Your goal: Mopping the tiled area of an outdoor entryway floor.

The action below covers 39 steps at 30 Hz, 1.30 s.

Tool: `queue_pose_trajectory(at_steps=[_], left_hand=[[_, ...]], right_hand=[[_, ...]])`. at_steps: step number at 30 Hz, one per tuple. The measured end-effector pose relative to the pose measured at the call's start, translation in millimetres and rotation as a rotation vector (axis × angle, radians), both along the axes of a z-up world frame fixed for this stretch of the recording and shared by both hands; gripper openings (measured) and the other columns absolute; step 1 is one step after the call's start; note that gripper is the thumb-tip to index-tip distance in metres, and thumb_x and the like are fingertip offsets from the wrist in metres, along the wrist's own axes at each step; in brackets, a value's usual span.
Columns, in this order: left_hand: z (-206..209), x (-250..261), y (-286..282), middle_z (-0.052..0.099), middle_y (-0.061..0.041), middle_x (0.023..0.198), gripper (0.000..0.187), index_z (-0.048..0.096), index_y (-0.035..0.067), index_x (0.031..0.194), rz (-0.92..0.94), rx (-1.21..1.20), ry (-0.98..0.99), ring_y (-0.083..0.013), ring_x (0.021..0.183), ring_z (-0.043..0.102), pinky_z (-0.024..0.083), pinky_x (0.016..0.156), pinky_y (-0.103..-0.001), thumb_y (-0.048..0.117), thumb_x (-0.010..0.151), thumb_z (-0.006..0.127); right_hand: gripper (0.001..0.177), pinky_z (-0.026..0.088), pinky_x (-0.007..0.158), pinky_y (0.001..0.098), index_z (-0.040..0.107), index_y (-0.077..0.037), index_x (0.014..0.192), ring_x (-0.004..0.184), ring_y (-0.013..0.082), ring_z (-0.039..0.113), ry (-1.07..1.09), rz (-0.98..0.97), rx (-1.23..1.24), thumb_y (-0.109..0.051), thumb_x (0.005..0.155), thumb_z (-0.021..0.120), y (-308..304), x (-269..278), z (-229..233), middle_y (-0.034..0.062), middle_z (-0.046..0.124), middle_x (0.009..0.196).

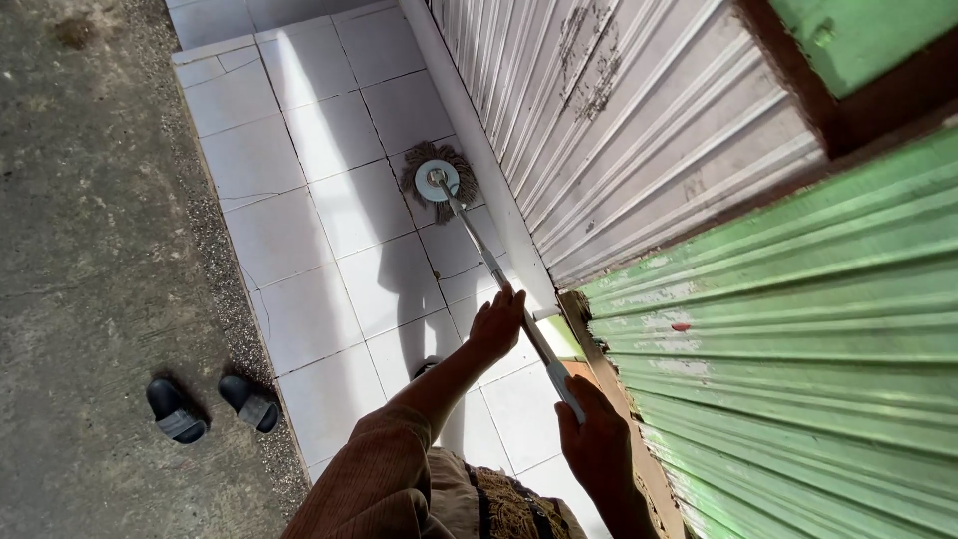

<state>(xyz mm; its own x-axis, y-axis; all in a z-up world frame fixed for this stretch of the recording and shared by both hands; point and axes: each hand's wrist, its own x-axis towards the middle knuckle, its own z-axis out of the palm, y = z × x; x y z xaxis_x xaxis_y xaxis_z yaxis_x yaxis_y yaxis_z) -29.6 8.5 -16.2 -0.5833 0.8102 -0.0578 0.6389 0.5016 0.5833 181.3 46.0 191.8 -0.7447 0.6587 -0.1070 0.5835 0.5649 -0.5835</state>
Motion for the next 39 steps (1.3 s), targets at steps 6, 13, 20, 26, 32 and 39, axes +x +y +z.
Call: queue_pose_trajectory(at_steps=[6, 13, 20, 26, 32, 39], left_hand=[[-7, -109, 15, 0.025, -0.025, 0.165, 0.05, 0.039, 0.009, 0.152, 0.069, -0.16, -0.105, -0.0419, 0.148, 0.036, 0.038, 0.112, -0.068, 0.011, 0.103, 0.049], [-12, -210, 43, 0.021, -0.017, 0.168, 0.049, 0.037, 0.016, 0.154, 0.154, -0.171, -0.15, -0.0414, 0.153, 0.028, 0.032, 0.115, -0.071, 0.011, 0.106, 0.048], [-23, -260, 58, 0.016, -0.013, 0.169, 0.066, 0.03, 0.021, 0.158, 0.241, -0.199, -0.154, -0.0435, 0.153, 0.019, 0.031, 0.115, -0.071, 0.005, 0.1, 0.057], [-9, -237, 51, 0.017, -0.013, 0.17, 0.065, 0.03, 0.019, 0.157, 0.241, -0.232, -0.185, -0.0422, 0.155, 0.018, 0.03, 0.118, -0.07, 0.009, 0.099, 0.058], [-17, -163, 30, 0.018, -0.015, 0.169, 0.055, 0.034, 0.017, 0.157, 0.213, -0.189, -0.172, -0.0411, 0.155, 0.02, 0.03, 0.117, -0.071, 0.01, 0.105, 0.05], [-19, -34, 6, 0.023, -0.021, 0.167, 0.052, 0.037, 0.012, 0.154, 0.118, -0.096, -0.144, -0.0383, 0.152, 0.032, 0.035, 0.114, -0.069, 0.015, 0.104, 0.05]], right_hand=[[0.044, 0.062, 0.088, 0.0391, 0.066, -0.003, 0.131, 0.108, 0.0316, 0.074, 0.028, 0.107, 0.067, -0.018, 0.09, 0.074, 12, -101, -43, 0.0204, 0.071, 0.126], [0.043, 0.061, 0.093, 0.04, 0.065, 0.0, 0.131, 0.112, 0.0334, 0.073, 0.095, 0.145, 0.072, -0.015, 0.092, 0.073, 36, -210, -51, 0.0216, 0.071, 0.127], [0.043, 0.063, 0.087, 0.0408, 0.064, 0.001, 0.131, 0.107, 0.0351, 0.074, 0.04, 0.176, 0.055, -0.015, 0.091, 0.072, 49, -271, -36, 0.0229, 0.07, 0.127], [0.043, 0.064, 0.086, 0.0388, 0.064, 0.001, 0.133, 0.112, 0.0346, 0.073, 0.117, 0.208, 0.062, -0.014, 0.093, 0.071, 44, -238, -56, 0.0233, 0.069, 0.13], [0.045, 0.066, 0.083, 0.0367, 0.064, -0.002, 0.134, 0.11, 0.0303, 0.074, 0.038, 0.123, -0.063, -0.017, 0.093, 0.07, 25, -164, -48, 0.0211, 0.067, 0.134], [0.045, 0.063, 0.09, 0.0384, 0.066, -0.005, 0.132, 0.109, 0.0303, 0.075, -0.021, 0.066, -0.027, -0.021, 0.091, 0.072, 9, -28, -45, 0.0179, 0.071, 0.127]])
